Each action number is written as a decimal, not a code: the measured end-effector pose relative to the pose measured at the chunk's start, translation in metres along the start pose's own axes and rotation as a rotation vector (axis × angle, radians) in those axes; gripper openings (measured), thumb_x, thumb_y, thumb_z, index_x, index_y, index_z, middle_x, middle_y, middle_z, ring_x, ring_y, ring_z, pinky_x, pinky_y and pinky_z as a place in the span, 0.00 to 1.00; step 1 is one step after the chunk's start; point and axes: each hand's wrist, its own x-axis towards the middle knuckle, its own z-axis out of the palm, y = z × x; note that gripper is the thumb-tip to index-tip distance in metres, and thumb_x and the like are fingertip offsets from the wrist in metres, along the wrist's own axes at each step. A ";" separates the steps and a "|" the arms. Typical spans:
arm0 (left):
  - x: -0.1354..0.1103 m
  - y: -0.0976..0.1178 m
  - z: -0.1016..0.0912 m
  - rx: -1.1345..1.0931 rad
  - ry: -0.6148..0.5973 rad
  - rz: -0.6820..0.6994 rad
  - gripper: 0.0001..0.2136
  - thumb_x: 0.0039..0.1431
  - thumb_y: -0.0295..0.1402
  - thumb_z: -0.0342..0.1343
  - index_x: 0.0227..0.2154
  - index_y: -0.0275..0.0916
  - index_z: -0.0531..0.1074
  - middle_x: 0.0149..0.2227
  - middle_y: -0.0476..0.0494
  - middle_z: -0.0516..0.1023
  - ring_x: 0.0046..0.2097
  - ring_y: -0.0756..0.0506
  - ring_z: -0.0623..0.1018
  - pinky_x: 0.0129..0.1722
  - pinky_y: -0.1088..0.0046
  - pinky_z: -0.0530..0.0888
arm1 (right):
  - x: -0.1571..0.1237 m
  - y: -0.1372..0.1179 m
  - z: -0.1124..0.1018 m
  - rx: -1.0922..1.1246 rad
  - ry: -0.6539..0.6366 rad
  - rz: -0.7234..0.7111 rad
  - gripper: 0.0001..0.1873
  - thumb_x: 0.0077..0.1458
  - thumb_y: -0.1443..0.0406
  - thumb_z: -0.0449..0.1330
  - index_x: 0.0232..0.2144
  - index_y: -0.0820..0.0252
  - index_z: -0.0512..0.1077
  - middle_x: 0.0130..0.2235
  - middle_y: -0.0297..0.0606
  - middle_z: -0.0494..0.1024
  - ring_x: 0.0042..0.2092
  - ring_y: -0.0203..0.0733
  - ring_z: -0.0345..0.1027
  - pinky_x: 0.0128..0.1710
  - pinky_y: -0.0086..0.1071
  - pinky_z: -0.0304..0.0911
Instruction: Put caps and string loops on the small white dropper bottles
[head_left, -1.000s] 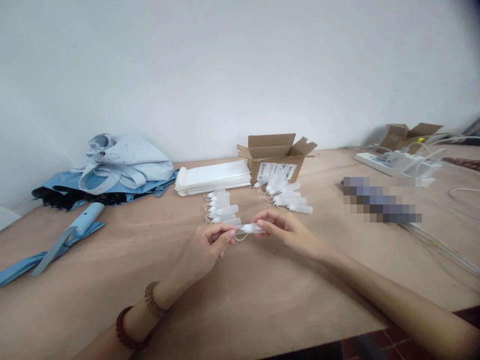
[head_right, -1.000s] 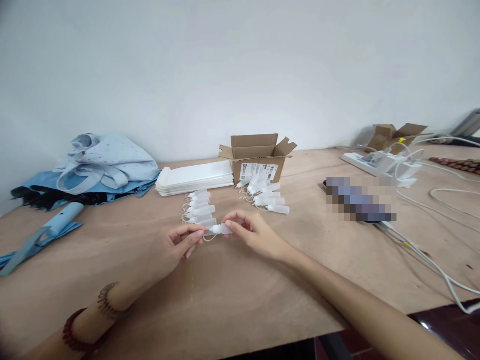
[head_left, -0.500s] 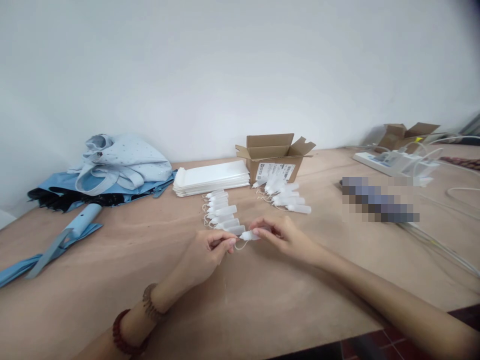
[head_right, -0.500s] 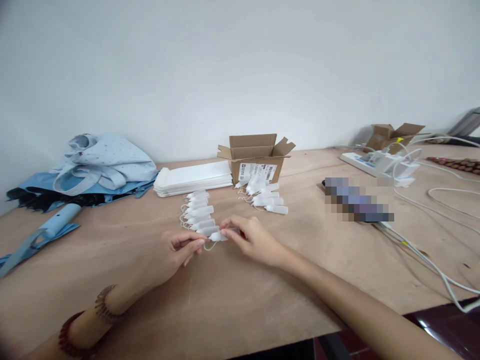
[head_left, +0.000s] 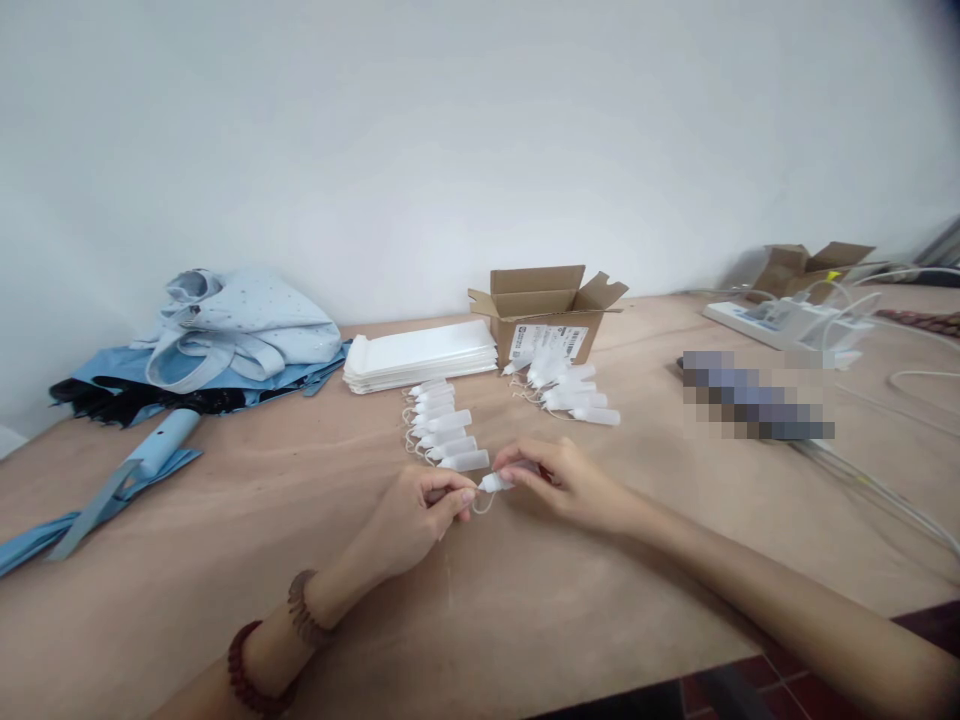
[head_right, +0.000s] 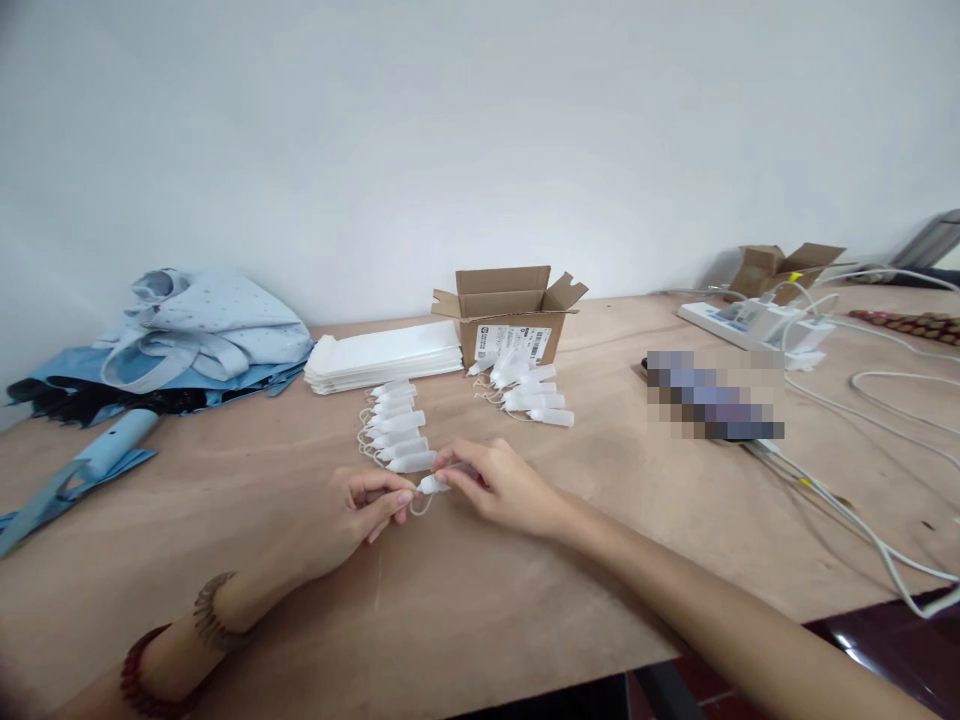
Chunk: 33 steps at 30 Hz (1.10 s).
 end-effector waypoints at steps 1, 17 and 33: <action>0.000 0.002 0.000 -0.003 -0.003 -0.004 0.15 0.58 0.40 0.50 0.30 0.35 0.76 0.22 0.49 0.71 0.19 0.55 0.64 0.19 0.78 0.60 | 0.000 0.000 0.000 -0.002 0.003 -0.002 0.11 0.61 0.62 0.52 0.37 0.61 0.72 0.28 0.34 0.75 0.26 0.32 0.62 0.27 0.26 0.56; 0.005 0.011 -0.011 -0.055 0.192 0.076 0.17 0.60 0.43 0.48 0.26 0.36 0.73 0.15 0.54 0.63 0.19 0.54 0.61 0.21 0.78 0.60 | 0.005 -0.006 -0.012 0.016 0.131 -0.039 0.11 0.61 0.61 0.51 0.39 0.60 0.70 0.33 0.37 0.77 0.32 0.35 0.68 0.29 0.27 0.59; 0.000 -0.002 0.005 -0.145 0.141 -0.012 0.14 0.57 0.43 0.52 0.27 0.36 0.72 0.17 0.54 0.64 0.19 0.54 0.60 0.20 0.78 0.56 | 0.003 -0.003 0.004 0.020 0.081 0.037 0.10 0.60 0.64 0.52 0.37 0.60 0.72 0.31 0.35 0.78 0.26 0.33 0.64 0.26 0.26 0.56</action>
